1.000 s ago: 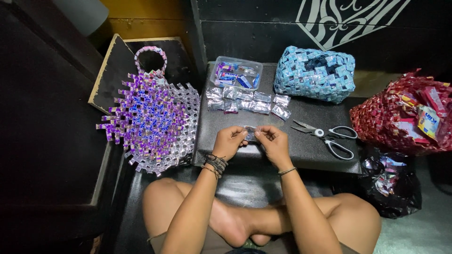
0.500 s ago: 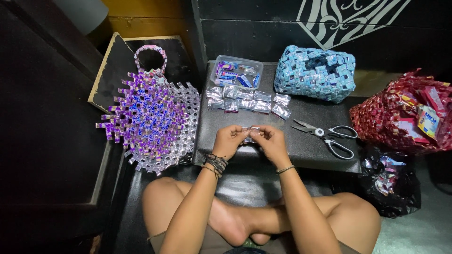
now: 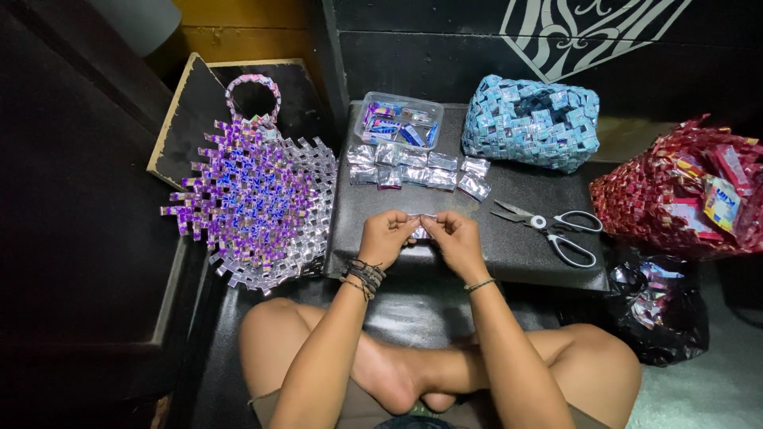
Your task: The person folds small silver packets by hand and interlocks them to create a woven strip. They handle individual packets one at a time while sitting on the floor next to finished woven bags.
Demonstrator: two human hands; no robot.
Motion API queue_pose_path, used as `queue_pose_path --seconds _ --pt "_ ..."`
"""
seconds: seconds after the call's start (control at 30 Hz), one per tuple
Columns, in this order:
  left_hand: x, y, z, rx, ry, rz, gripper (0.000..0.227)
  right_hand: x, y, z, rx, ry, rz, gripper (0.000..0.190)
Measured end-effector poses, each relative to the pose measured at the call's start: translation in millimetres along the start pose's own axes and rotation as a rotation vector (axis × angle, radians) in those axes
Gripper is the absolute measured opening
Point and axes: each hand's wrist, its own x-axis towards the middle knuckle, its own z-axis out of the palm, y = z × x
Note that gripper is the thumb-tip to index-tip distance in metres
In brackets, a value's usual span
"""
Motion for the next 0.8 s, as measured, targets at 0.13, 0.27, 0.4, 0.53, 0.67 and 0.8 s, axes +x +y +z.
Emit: queue_pose_path --seconds 0.13,0.27,0.4,0.53,0.67,0.8 --pt "1.3 -4.4 3.5 0.004 0.037 0.019 0.021 -0.1 0.7 -0.5 -0.022 0.013 -0.011 0.010" --pt "2.4 -11.4 4.0 0.019 0.083 0.036 0.022 0.2 3.9 -1.3 -0.059 0.038 -0.018 0.011" --pt "-1.9 -1.9 6.6 0.035 0.100 0.056 0.019 0.3 6.5 -3.2 -0.085 0.045 -0.054 0.014" --pt "-2.0 -1.9 5.0 0.049 0.093 0.046 0.020 1.3 10.4 -5.1 -0.049 0.031 -0.069 0.018" --pt "-2.4 -3.7 0.2 0.054 0.080 0.041 0.021 -0.7 -0.6 -4.4 0.025 -0.053 -0.037 0.017" --pt "-3.6 -1.1 1.0 0.067 0.059 0.032 0.023 2.5 1.4 -4.1 -0.006 -0.068 0.004 0.020"
